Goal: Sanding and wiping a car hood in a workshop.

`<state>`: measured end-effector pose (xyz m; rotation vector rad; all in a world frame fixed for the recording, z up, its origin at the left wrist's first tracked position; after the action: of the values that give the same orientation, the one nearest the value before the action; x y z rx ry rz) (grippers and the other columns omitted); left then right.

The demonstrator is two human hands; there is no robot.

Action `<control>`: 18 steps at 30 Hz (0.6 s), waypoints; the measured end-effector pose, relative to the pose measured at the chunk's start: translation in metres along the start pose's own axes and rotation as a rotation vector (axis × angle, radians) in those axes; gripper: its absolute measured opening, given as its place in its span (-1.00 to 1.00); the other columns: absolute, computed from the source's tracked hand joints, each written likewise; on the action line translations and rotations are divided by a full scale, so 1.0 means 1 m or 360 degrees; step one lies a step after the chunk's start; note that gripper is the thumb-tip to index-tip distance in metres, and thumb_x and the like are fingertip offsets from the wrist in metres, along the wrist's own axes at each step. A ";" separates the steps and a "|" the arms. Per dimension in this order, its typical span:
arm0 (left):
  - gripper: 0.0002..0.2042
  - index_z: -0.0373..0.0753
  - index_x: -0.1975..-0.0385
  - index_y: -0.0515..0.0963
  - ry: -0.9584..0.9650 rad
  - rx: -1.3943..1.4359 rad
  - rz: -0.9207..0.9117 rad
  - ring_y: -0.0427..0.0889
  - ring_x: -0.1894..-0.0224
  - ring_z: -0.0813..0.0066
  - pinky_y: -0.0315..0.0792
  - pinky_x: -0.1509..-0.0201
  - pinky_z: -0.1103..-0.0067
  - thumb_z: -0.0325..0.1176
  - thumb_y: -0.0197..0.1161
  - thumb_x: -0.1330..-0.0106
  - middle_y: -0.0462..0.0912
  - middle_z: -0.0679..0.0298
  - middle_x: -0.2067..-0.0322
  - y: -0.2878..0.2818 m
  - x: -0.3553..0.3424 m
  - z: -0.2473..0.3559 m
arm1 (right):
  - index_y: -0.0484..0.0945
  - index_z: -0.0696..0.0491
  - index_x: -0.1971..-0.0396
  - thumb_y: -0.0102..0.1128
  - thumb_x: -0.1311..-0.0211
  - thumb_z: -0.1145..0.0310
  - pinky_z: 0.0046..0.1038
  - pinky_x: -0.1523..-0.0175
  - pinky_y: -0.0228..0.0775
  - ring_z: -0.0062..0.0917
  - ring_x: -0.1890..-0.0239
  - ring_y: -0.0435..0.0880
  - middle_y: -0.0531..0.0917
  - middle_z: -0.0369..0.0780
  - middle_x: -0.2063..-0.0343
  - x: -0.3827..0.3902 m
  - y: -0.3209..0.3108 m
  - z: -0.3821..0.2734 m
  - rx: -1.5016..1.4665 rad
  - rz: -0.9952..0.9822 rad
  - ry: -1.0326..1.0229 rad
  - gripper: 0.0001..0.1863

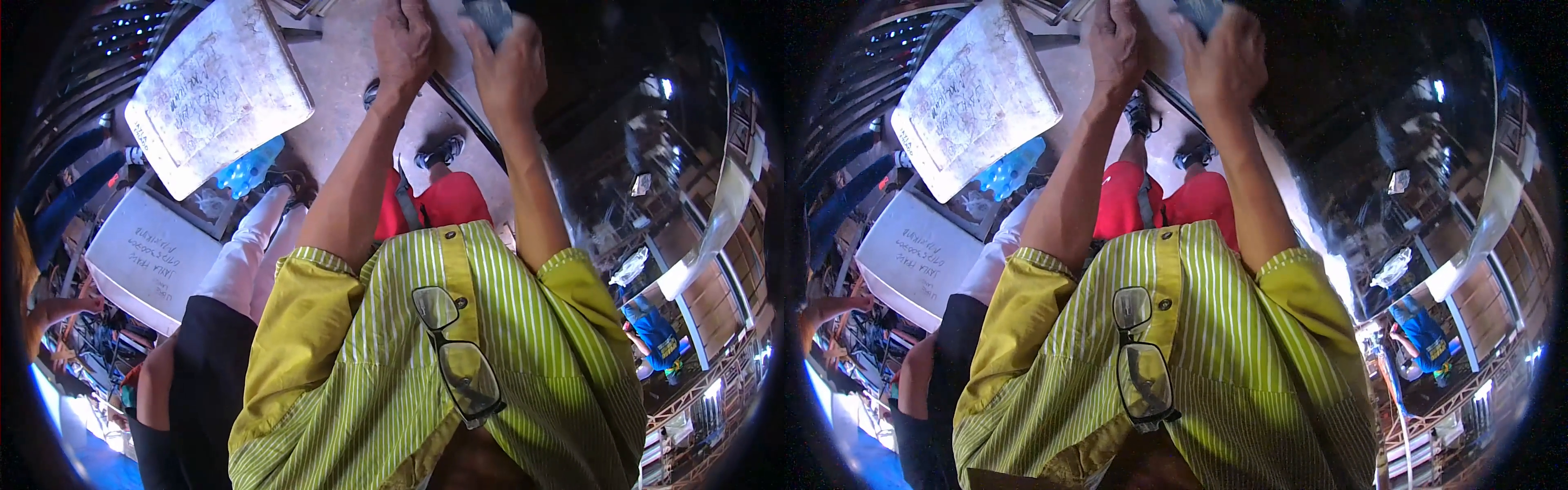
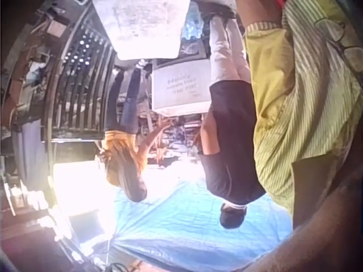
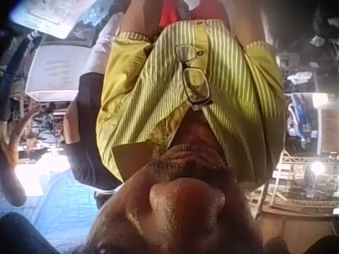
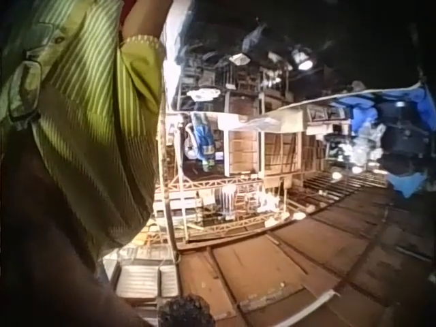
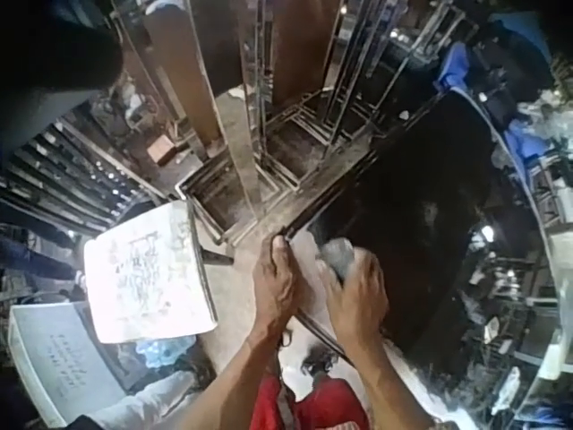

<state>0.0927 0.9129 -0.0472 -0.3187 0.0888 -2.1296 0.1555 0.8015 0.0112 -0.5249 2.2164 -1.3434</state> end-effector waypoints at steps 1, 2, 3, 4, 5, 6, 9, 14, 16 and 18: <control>-0.67 -0.37 0.22 0.35 0.0124 -0.0003 0.0081 0.39 0.51 0.18 0.28 0.38 0.43 -0.21 -0.20 -0.28 0.42 -0.04 0.57 -0.003 0.001 0.007 | 0.32 0.11 0.20 0.16 0.09 -0.05 -0.27 0.20 0.33 -0.21 0.20 0.44 0.44 -0.06 0.25 0.006 0.005 0.010 0.0017 -0.0123 0.0222 -0.41; -0.67 -0.37 0.21 0.35 0.0179 -0.0002 0.0125 0.39 0.51 0.17 0.29 0.37 0.43 -0.21 -0.20 -0.28 0.42 -0.05 0.56 -0.005 0.001 0.010 | 0.32 0.11 0.22 0.17 0.11 -0.03 -0.27 0.22 0.32 -0.20 0.19 0.42 0.42 -0.07 0.25 0.012 0.011 0.022 0.0052 -0.0277 0.0483 -0.43; -0.67 -0.37 0.21 0.35 0.0233 -0.0003 0.0170 0.40 0.51 0.16 0.29 0.37 0.43 -0.21 -0.20 -0.28 0.42 -0.05 0.56 -0.007 0.001 0.013 | 0.30 0.11 0.20 0.15 0.08 -0.03 -0.28 0.28 0.36 -0.21 0.21 0.45 0.43 -0.06 0.26 0.010 0.012 0.022 0.0144 -0.0266 0.0449 -0.43; -0.67 -0.37 0.20 0.35 0.0233 -0.0026 0.0172 0.42 0.48 0.13 0.30 0.34 0.42 -0.21 -0.21 -0.28 0.43 -0.07 0.54 -0.008 0.001 0.014 | 0.30 0.11 0.20 0.15 0.08 -0.03 -0.27 0.28 0.36 -0.20 0.21 0.45 0.43 -0.06 0.26 0.008 0.013 0.021 0.0125 -0.0214 0.0388 -0.43; -0.67 -0.36 0.19 0.35 0.0233 -0.0048 0.0156 0.43 0.45 0.10 0.30 0.32 0.42 -0.22 -0.21 -0.29 0.44 -0.09 0.52 -0.007 0.001 0.015 | 0.31 0.12 0.18 0.15 0.07 -0.04 -0.28 0.24 0.35 -0.20 0.21 0.47 0.45 -0.05 0.26 -0.001 0.013 0.013 0.0017 -0.0120 0.0186 -0.41; -0.67 -0.36 0.19 0.35 0.0232 -0.0041 0.0126 0.43 0.45 0.10 0.30 0.32 0.42 -0.22 -0.21 -0.29 0.44 -0.09 0.52 -0.006 0.001 0.015 | 0.32 0.13 0.17 0.14 0.07 -0.05 -0.30 0.20 0.35 -0.21 0.22 0.49 0.47 -0.04 0.26 -0.006 0.010 0.006 -0.0107 -0.0004 -0.0017 -0.40; -0.67 -0.36 0.17 0.33 0.0114 0.0018 -0.0043 0.44 0.32 -0.05 0.30 0.25 0.36 -0.23 -0.23 -0.28 0.46 -0.15 0.39 0.000 -0.001 0.009 | 0.33 0.17 0.22 0.11 0.03 0.08 -0.26 0.19 0.31 -0.17 0.19 0.44 0.46 -0.01 0.28 -0.003 0.010 0.013 -0.0019 -0.0056 0.0137 -0.51; -0.66 -0.37 0.18 0.32 0.0236 -0.0113 0.0086 0.43 0.30 -0.11 0.28 0.22 0.32 -0.22 -0.25 -0.28 0.45 -0.18 0.39 -0.004 -0.003 0.005 | 0.33 0.13 0.22 0.18 0.09 0.00 -0.29 0.26 0.35 -0.20 0.21 0.45 0.45 -0.04 0.27 0.009 0.007 0.019 0.0147 -0.0296 0.0495 -0.44; -0.66 -0.37 0.20 0.33 0.0239 -0.0140 0.0028 0.41 0.30 -0.14 0.28 0.23 0.31 -0.21 -0.26 -0.28 0.44 -0.20 0.39 0.000 -0.005 0.001 | 0.34 0.13 0.19 0.14 0.09 -0.07 -0.28 0.21 0.34 -0.21 0.20 0.47 0.46 -0.05 0.23 -0.009 0.007 0.010 0.0138 -0.0198 0.0332 -0.40; -0.65 -0.37 0.20 0.33 0.0124 -0.0132 -0.0031 0.40 0.30 -0.16 0.28 0.24 0.29 -0.21 -0.26 -0.28 0.44 -0.21 0.39 0.004 -0.005 -0.007 | 0.31 0.19 0.37 0.18 0.05 0.28 -0.31 0.26 0.30 -0.11 0.30 0.44 0.44 0.00 0.40 -0.028 -0.002 -0.005 0.0003 0.0124 0.0025 -0.65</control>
<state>0.0972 0.9146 -0.0557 -0.2863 0.2200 -2.1612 0.1749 0.8196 0.0206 -0.4237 2.2244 -1.3139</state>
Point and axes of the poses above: each hand's wrist, its own x-axis away from the middle knuckle, its own y-axis out of the palm, z = x × y, the point moved 7 cm from there along -x, towards the middle knuckle
